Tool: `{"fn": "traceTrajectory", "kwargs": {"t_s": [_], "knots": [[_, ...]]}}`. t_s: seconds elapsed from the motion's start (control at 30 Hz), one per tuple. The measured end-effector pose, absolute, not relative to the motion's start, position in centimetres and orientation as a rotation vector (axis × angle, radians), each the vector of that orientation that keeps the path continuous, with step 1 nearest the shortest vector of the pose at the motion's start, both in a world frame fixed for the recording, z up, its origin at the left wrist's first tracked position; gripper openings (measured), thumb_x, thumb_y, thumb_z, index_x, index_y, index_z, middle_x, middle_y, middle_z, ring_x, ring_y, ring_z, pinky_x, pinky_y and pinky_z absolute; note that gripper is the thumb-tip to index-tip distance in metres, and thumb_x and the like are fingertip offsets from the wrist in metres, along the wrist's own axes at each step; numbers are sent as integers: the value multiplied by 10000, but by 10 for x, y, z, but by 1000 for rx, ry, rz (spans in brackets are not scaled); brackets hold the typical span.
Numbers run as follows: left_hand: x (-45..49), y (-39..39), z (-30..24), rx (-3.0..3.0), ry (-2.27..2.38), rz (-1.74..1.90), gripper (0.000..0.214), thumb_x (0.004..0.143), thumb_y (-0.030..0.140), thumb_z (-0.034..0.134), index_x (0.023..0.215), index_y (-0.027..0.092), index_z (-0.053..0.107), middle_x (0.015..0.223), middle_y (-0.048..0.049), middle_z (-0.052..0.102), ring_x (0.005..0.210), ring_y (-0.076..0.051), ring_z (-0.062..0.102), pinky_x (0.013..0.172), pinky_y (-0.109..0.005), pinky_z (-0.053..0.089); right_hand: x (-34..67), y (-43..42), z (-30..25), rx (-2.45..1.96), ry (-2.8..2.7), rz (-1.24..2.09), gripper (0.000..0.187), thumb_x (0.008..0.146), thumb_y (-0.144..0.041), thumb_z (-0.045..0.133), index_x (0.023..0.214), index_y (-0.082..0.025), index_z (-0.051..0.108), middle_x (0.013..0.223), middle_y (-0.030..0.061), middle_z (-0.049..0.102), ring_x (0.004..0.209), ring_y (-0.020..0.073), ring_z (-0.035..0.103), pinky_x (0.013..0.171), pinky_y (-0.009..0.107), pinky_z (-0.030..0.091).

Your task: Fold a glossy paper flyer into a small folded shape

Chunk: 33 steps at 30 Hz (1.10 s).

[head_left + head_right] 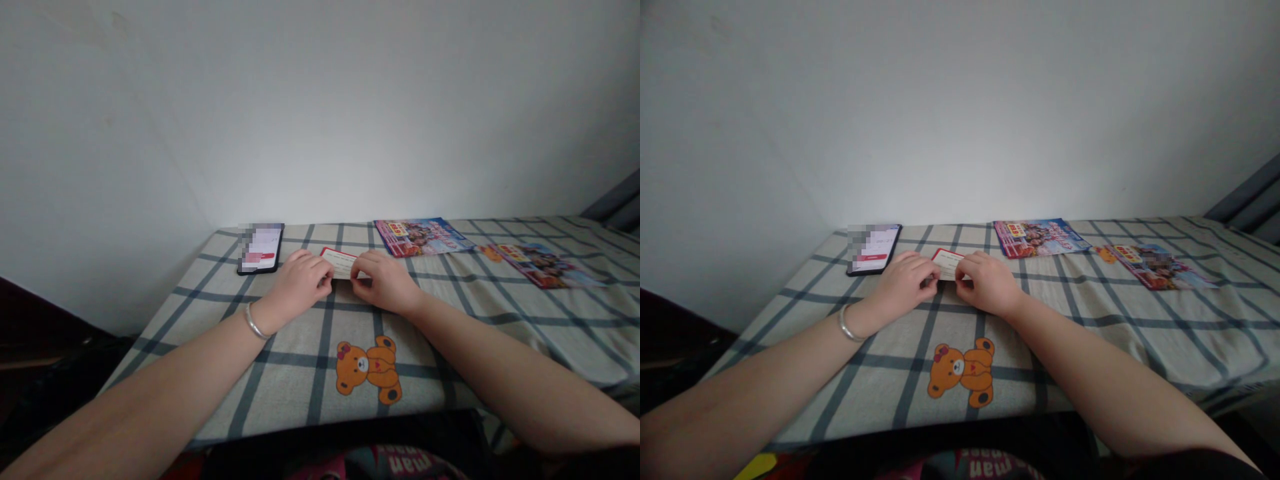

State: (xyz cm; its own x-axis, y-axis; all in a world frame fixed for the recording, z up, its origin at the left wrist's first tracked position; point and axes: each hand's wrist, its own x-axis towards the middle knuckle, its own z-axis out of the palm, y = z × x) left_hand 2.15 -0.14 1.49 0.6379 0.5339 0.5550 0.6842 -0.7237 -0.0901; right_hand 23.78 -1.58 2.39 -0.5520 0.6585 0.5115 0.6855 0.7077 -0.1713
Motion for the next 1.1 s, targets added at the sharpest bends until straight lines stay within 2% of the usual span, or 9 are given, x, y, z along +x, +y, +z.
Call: {"fn": "traceTrajectory", "kwargs": {"t_s": [0.43, 1.1], "knots": [[13, 4, 17, -2565, -1055, -744, 92, 770, 130, 514, 778, 203, 569, 742, -4, 625, 739, -193, 580, 864, -388, 411, 244, -13, 23, -1067, -2296, 5, 92, 750, -121, 563, 782, -208, 571, 832, 37, 644, 831, 191, 574, 746, 283, 428], [-5, 13, 14, -2460, -1176, -703, 74, 771, 129, 564, 785, 200, 578, 765, -21, 624, 807, -235, 576, 806, -386, 429, 262, -6, 26, -1203, -2225, 70, 79, 741, -141, 540, 786, -204, 553, 832, 37, 624, 815, 180, 573, 721, 268, 437]]}}
